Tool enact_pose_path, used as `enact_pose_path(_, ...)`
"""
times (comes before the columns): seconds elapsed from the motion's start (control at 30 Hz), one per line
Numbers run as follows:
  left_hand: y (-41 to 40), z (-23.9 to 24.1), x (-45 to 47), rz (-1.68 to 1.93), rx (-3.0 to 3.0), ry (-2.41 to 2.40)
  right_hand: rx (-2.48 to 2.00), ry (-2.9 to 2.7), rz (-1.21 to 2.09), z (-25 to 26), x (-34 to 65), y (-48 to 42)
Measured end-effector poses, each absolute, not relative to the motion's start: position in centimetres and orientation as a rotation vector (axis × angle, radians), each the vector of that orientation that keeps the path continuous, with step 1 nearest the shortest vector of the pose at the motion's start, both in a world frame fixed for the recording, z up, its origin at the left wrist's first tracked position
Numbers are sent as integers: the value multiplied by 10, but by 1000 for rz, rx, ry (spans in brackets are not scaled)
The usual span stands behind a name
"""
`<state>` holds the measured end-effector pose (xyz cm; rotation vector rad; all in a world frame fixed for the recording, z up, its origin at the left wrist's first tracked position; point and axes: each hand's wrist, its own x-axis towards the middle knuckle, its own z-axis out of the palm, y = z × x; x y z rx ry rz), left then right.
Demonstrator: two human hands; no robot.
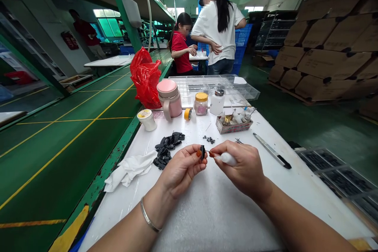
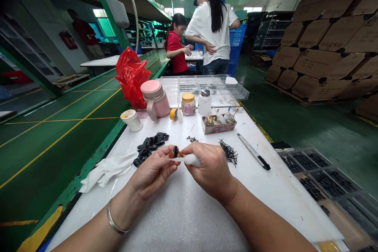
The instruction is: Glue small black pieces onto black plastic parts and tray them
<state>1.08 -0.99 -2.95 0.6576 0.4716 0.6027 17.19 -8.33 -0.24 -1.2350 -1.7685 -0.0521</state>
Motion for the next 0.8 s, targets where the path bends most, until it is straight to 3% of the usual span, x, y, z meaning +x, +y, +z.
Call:
enact_pose_path(0.33, -12, -27, 12, 666, 746, 548, -1187, -1868, -326, -14, 166, -78)
enact_pose_path(0.8, -10, -29, 9, 686, 727, 505, -1059, -1833, -269, -17, 162, -75)
